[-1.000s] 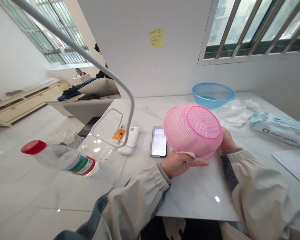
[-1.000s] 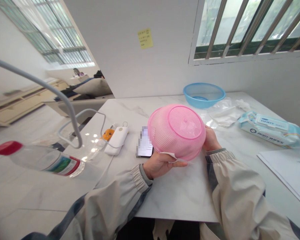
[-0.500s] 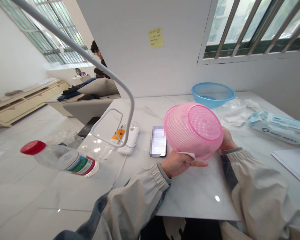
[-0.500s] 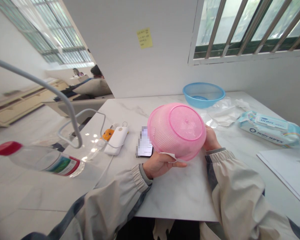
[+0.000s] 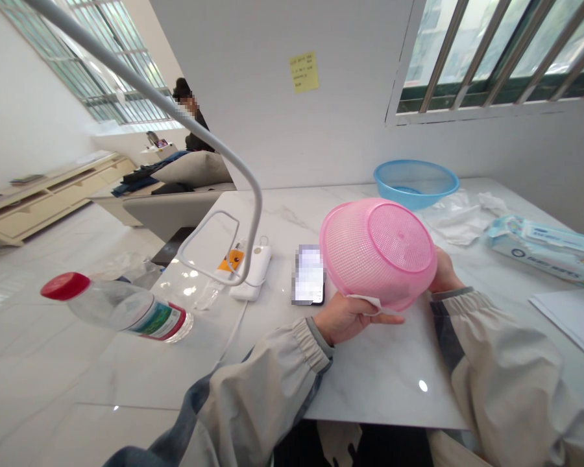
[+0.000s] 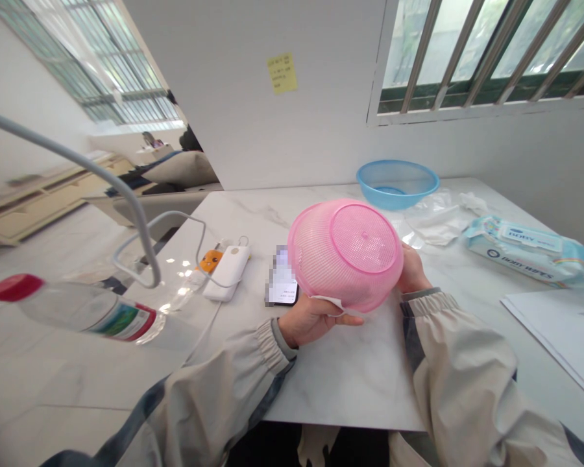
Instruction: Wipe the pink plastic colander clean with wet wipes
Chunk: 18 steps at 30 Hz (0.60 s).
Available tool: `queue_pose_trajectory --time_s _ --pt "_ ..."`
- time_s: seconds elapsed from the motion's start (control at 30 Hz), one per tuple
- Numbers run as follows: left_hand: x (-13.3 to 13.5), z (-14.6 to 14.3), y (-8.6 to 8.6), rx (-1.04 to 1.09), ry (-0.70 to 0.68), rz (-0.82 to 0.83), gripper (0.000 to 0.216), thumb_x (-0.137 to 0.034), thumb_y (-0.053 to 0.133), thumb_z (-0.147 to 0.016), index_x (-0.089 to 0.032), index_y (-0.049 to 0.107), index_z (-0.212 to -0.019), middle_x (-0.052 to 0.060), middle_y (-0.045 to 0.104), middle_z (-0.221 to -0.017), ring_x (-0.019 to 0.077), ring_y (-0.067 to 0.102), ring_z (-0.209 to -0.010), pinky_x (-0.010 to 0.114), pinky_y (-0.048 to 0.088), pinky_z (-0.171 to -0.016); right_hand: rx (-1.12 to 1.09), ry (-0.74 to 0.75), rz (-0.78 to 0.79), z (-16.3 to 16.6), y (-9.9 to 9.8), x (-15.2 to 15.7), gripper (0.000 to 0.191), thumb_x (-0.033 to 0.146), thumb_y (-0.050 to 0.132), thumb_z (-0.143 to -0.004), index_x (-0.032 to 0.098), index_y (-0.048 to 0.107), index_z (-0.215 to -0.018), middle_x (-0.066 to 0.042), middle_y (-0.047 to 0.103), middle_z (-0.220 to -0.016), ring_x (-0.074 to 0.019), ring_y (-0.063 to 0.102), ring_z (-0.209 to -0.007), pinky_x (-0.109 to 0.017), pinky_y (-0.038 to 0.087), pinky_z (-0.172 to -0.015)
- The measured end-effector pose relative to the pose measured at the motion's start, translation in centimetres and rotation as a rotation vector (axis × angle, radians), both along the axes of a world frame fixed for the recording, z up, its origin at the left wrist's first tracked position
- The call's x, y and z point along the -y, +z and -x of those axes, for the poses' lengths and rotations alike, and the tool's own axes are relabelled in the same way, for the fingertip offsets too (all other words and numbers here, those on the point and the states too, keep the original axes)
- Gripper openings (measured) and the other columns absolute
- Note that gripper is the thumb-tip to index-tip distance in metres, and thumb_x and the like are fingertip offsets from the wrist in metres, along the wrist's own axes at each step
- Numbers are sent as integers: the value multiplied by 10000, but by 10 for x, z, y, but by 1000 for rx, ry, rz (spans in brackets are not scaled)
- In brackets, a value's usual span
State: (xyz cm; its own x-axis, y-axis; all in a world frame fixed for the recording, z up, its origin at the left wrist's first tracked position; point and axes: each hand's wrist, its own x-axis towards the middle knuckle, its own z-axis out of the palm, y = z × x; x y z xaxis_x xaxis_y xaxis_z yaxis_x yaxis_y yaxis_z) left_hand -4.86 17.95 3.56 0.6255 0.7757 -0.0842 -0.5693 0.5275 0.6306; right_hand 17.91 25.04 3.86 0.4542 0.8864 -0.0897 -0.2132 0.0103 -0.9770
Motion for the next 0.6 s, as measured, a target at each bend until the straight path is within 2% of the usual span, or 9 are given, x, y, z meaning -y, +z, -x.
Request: queue_pose_trajectory --time_s 0.07,0.27,0.37,0.5,0.6 --pt "0 0 -1 2 -2 6 720 42 813 -622 -229 756 -1287 85 787 -1216 329 745 -1130 514 648 -949 -63 -10 0 -1 -1 -1 137 247 748 -538 306 649 -614 8 747 -744 -219 698 -714 -367 601 -718" --pt "0 -1 0 -5 -8 16 716 35 826 -610 -235 766 -1270 67 789 -1210 317 740 -1136 504 642 -953 -99 -26 30 -1 3 -2 160 220 755 -588 305 626 -633 9 720 -703 -231 700 -726 -371 603 -705" --pt "0 -1 1 -7 -16 26 703 31 836 -604 -236 774 -1251 69 789 -1198 313 733 -1140 493 649 -938 -94 -37 39 -2 4 -3 153 210 758 -607 294 634 -641 4 694 -669 -229 683 -697 -371 599 -697" --pt "0 0 1 -14 -31 31 680 17 844 -608 -236 781 -1236 62 790 -1186 309 729 -1149 489 652 -939 -75 -35 30 -6 3 -4 133 201 736 -602 283 637 -634 -1 711 -704 -216 679 -713 -370 606 -763" --pt "0 0 0 -14 -47 38 652 12 857 -607 -224 788 -1210 77 789 -1184 321 728 -1148 513 656 -935 -25 -4 2 -13 -2 -5 141 254 767 -613 302 641 -656 4 698 -685 -248 697 -768 -399 607 -775"
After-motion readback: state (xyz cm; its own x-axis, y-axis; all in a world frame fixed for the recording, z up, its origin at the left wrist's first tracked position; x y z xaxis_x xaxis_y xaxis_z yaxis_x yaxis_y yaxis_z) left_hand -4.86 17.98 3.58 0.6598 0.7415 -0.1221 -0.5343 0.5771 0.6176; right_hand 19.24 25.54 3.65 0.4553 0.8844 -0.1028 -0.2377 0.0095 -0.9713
